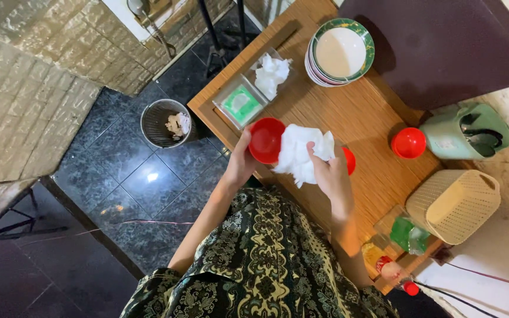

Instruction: Wiping down small red bowls with a white cloth at a counter.

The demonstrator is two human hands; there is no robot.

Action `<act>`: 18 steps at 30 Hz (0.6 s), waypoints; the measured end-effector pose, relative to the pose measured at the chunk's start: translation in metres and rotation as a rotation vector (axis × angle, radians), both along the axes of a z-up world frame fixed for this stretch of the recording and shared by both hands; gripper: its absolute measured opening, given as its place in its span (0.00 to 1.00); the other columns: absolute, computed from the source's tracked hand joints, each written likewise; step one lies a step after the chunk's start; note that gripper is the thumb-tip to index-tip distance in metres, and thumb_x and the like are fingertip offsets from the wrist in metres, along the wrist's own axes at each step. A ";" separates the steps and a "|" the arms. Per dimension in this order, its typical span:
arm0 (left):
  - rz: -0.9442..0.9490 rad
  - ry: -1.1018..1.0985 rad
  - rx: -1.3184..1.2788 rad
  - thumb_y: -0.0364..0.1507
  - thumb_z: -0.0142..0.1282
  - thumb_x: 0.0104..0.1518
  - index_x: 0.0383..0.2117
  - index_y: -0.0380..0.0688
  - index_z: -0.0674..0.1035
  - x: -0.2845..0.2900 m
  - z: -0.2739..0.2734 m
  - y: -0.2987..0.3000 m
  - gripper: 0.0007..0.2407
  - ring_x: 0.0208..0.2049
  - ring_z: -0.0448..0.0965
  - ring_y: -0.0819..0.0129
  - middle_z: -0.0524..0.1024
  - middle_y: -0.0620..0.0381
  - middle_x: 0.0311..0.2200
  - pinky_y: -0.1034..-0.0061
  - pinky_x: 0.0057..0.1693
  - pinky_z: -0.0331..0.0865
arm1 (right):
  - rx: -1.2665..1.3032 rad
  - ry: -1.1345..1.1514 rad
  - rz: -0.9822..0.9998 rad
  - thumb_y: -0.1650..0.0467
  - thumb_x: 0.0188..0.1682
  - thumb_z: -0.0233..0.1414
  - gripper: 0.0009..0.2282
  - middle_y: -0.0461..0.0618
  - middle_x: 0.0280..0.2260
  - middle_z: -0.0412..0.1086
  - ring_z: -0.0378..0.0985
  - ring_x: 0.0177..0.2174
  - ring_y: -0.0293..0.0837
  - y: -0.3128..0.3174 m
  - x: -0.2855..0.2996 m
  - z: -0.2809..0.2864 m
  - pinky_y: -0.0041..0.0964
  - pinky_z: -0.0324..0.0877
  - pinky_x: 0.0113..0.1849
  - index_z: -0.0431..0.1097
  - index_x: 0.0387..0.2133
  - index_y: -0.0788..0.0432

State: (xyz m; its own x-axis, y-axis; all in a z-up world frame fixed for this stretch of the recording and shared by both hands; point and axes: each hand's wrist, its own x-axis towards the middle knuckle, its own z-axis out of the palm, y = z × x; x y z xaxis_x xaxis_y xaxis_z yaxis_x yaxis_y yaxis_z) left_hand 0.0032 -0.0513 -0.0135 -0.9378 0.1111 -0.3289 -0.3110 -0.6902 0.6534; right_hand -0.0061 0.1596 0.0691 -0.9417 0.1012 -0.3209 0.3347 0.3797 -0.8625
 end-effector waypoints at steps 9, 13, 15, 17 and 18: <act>-0.187 0.367 -0.403 0.39 0.46 0.67 0.71 0.48 0.56 0.002 0.058 0.000 0.27 0.68 0.56 0.49 0.56 0.39 0.67 0.51 0.65 0.62 | 0.265 0.572 0.313 0.84 0.48 0.53 0.21 0.71 0.50 0.68 0.72 0.51 0.68 -0.080 0.012 0.035 0.53 0.73 0.51 0.65 0.57 0.70; -0.277 0.453 -0.474 0.40 0.49 0.66 0.70 0.48 0.57 -0.008 0.051 -0.009 0.28 0.69 0.54 0.46 0.57 0.38 0.67 0.47 0.70 0.50 | 0.178 0.487 0.366 0.84 0.45 0.55 0.21 0.75 0.50 0.67 0.73 0.49 0.71 -0.072 0.023 -0.007 0.52 0.75 0.49 0.65 0.54 0.75; -0.331 0.462 -0.442 0.42 0.49 0.66 0.70 0.48 0.59 -0.009 0.048 -0.008 0.28 0.69 0.53 0.45 0.55 0.36 0.68 0.45 0.70 0.48 | 0.177 0.476 0.457 0.84 0.44 0.53 0.22 0.73 0.54 0.65 0.70 0.51 0.71 -0.064 0.031 -0.012 0.54 0.73 0.51 0.63 0.55 0.75; -0.316 0.362 -0.251 0.43 0.49 0.65 0.69 0.48 0.59 -0.002 0.040 0.002 0.28 0.65 0.61 0.48 0.58 0.37 0.65 0.45 0.63 0.60 | 0.275 0.617 0.582 0.80 0.49 0.51 0.18 0.73 0.53 0.66 0.69 0.54 0.70 -0.054 0.025 -0.016 0.57 0.70 0.53 0.66 0.54 0.73; -0.290 0.266 -0.067 0.44 0.49 0.65 0.69 0.47 0.59 -0.001 0.037 0.008 0.28 0.60 0.69 0.50 0.62 0.38 0.62 0.45 0.56 0.72 | 0.375 0.768 0.715 0.76 0.53 0.49 0.15 0.73 0.53 0.67 0.67 0.56 0.68 -0.048 0.021 -0.018 0.59 0.67 0.55 0.69 0.53 0.71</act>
